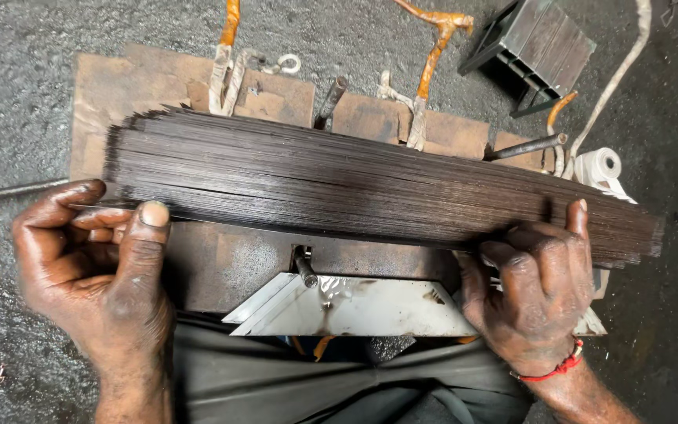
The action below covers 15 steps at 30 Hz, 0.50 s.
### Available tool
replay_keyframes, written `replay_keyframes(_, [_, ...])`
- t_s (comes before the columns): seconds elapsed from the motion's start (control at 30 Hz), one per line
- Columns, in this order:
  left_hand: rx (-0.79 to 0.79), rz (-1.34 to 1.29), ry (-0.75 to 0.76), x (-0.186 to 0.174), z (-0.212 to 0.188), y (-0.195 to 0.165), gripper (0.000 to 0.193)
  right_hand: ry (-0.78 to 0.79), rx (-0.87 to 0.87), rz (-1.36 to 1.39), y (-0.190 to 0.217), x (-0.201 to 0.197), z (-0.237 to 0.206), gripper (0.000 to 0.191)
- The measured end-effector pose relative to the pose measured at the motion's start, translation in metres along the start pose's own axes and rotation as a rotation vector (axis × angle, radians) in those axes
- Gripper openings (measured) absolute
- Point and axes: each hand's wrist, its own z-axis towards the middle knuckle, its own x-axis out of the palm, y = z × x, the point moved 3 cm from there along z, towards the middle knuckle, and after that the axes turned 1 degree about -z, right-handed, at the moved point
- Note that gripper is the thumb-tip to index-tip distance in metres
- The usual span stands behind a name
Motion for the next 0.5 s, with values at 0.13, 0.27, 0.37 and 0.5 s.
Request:
replay_keyframes(0.13, [-0.034,0.028,-0.033,-0.001,0.0,-0.009,0.043,-0.047,-0.043,-0.046,0.008,0.019,-0.002,0.03])
replay_keyframes(0.27, [-0.073,0.009,-0.025,-0.006,0.003,-0.012,0.042,-0.087,-0.035,0.032,0.005,0.019,-0.005,0.025])
replay_keyframes(0.37, [-0.025,0.083,-0.013,-0.01,0.004,-0.005,0.042,-0.08,-0.019,0.017,0.006,0.021,-0.014,0.02])
replay_keyframes(0.5, [-0.009,0.151,-0.027,-0.007,0.003,0.002,0.039,-0.111,-0.027,-0.008,0.002,0.039,-0.01,0.019])
